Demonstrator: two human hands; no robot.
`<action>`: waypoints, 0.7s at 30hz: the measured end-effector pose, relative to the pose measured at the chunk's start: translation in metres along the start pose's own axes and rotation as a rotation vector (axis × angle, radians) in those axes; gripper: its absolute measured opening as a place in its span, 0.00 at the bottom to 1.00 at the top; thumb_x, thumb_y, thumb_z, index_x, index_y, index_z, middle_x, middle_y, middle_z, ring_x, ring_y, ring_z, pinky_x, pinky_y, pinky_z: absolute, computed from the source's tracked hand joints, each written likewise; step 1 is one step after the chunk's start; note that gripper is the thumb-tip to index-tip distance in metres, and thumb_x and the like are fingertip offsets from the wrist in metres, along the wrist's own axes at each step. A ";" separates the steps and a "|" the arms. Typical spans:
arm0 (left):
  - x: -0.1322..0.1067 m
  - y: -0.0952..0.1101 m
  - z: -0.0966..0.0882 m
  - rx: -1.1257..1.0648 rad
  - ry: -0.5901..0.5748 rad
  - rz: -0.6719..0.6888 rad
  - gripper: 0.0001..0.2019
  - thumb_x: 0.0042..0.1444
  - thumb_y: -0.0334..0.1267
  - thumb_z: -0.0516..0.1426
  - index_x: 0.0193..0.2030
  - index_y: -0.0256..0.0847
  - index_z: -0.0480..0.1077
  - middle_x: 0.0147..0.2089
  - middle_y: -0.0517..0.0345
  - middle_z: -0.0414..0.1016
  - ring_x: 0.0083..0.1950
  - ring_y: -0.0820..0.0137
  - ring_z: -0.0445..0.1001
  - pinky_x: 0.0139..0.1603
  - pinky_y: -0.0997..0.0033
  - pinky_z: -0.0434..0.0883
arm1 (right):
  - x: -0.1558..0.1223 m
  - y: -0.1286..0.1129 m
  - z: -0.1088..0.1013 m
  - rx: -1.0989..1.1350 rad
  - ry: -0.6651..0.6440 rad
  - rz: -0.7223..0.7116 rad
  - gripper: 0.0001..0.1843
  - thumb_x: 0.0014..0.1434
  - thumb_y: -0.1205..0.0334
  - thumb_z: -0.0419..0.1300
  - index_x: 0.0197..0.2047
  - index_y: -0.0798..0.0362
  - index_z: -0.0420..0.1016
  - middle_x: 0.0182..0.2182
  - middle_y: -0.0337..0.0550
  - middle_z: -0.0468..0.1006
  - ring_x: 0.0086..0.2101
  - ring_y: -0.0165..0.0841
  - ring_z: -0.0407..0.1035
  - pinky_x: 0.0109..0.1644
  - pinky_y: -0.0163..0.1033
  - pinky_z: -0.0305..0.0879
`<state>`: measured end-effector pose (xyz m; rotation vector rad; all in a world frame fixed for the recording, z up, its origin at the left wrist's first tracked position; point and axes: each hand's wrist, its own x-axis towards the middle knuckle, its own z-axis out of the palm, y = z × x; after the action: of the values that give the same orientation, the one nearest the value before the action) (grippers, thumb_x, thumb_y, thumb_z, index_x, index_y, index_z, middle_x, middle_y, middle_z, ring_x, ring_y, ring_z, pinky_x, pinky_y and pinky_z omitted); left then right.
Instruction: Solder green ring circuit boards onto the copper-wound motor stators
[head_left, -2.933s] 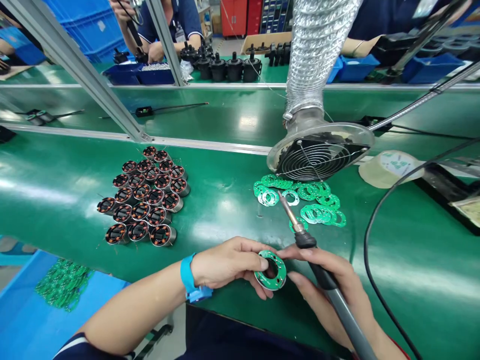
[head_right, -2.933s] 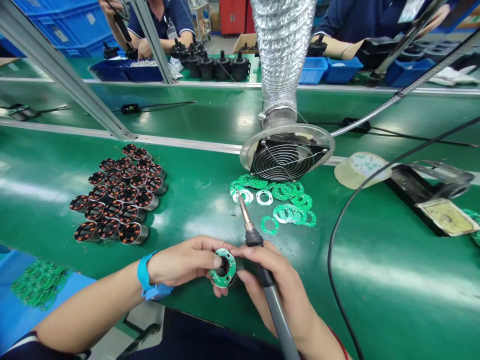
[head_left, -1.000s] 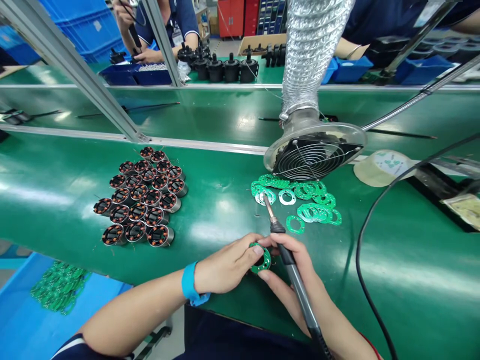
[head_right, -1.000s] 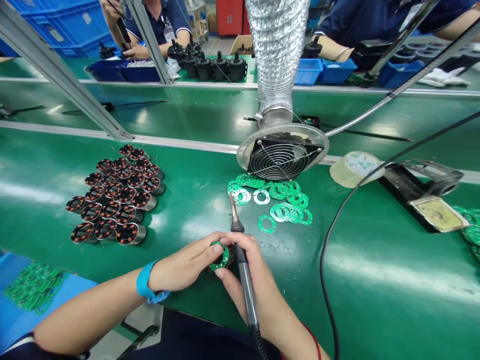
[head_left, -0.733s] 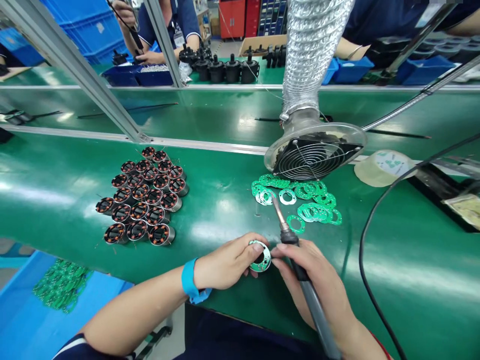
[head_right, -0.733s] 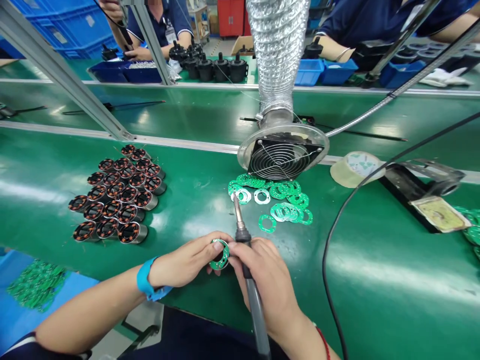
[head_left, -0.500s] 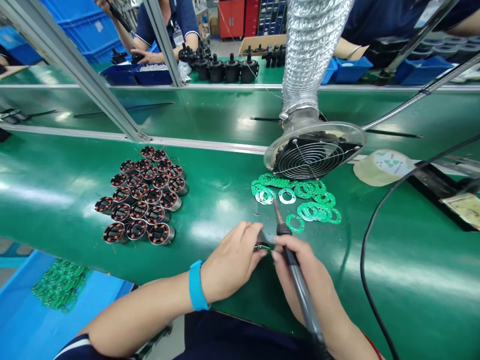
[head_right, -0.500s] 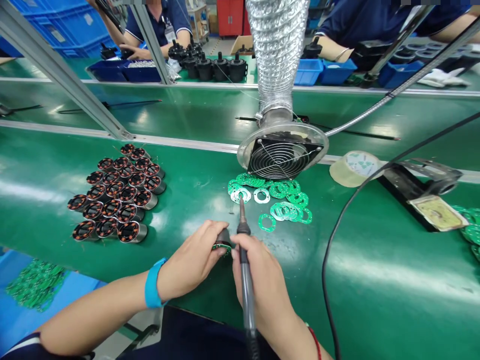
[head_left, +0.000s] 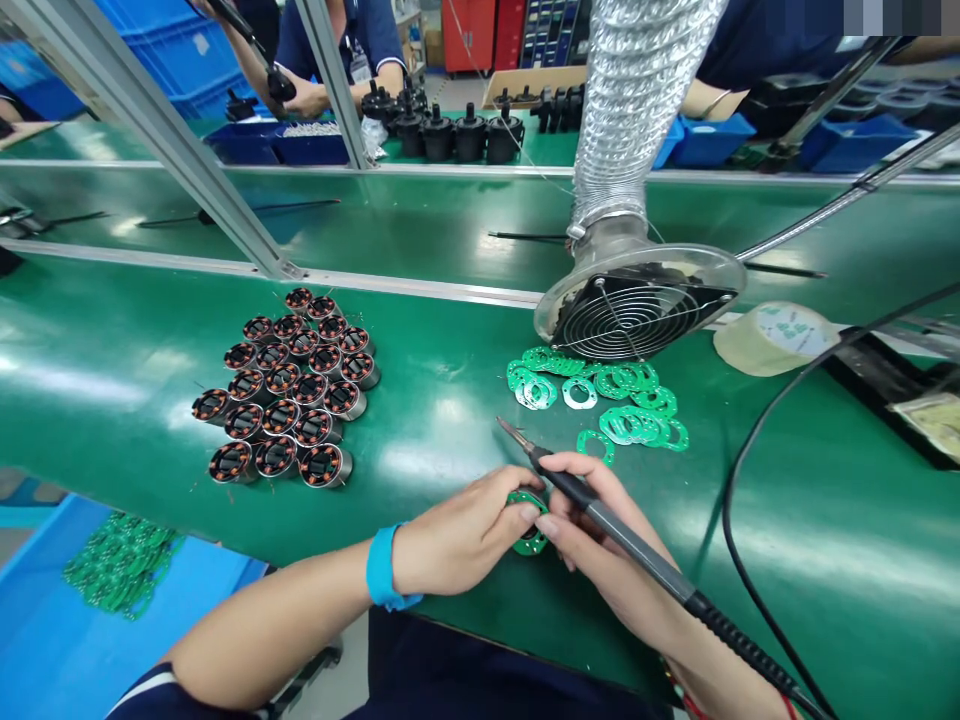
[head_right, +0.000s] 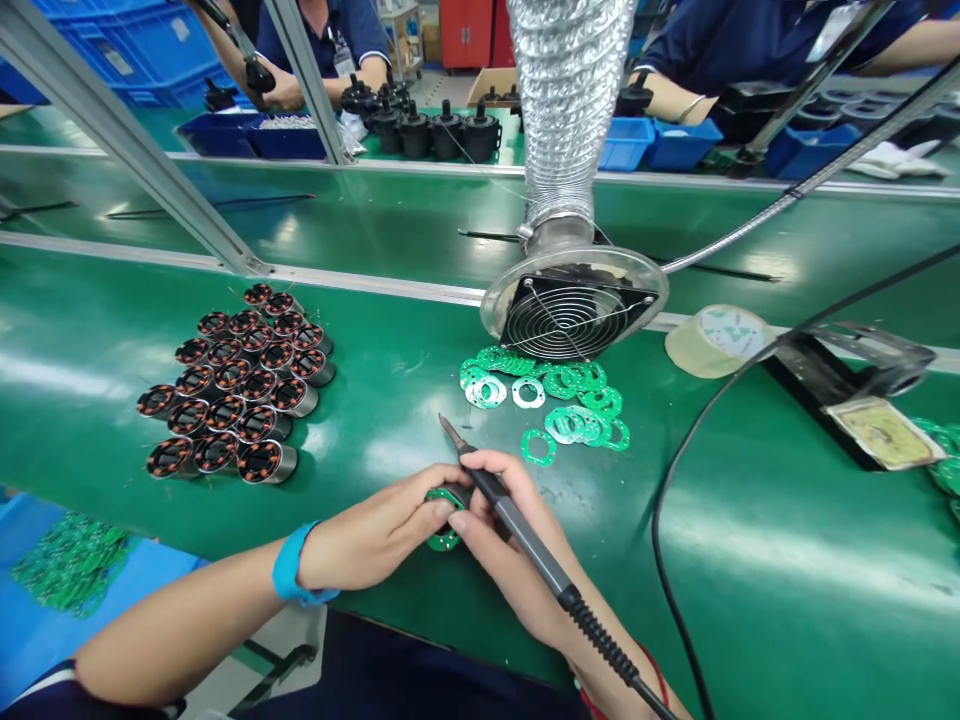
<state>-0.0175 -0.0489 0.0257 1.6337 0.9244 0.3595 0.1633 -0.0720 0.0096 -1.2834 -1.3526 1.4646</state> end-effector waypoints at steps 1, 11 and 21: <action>0.001 0.001 -0.002 -0.018 -0.035 -0.028 0.16 0.66 0.40 0.44 0.55 0.38 0.61 0.55 0.44 0.70 0.55 0.62 0.70 0.59 0.56 0.66 | -0.001 0.001 0.000 -0.068 0.004 -0.042 0.17 0.58 0.57 0.61 0.50 0.46 0.66 0.23 0.30 0.67 0.20 0.25 0.64 0.21 0.29 0.63; 0.008 0.009 -0.005 -0.528 -0.268 -0.384 0.14 0.45 0.33 0.52 0.41 0.40 0.67 0.33 0.62 0.68 0.28 0.74 0.70 0.29 0.75 0.63 | -0.013 -0.006 -0.006 -0.352 -0.037 -0.544 0.24 0.63 0.69 0.55 0.59 0.38 0.61 0.42 0.39 0.79 0.46 0.34 0.74 0.49 0.40 0.72; 0.012 0.033 -0.017 -0.442 -0.256 -0.453 0.11 0.44 0.32 0.54 0.37 0.39 0.67 0.29 0.66 0.68 0.25 0.78 0.67 0.28 0.77 0.62 | -0.012 0.008 -0.015 -0.578 0.034 -0.880 0.33 0.57 0.72 0.56 0.64 0.44 0.56 0.48 0.47 0.80 0.53 0.40 0.71 0.54 0.53 0.68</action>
<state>-0.0088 -0.0296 0.0586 1.0038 0.9117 0.0311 0.1816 -0.0817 0.0048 -0.8074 -2.0394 0.4556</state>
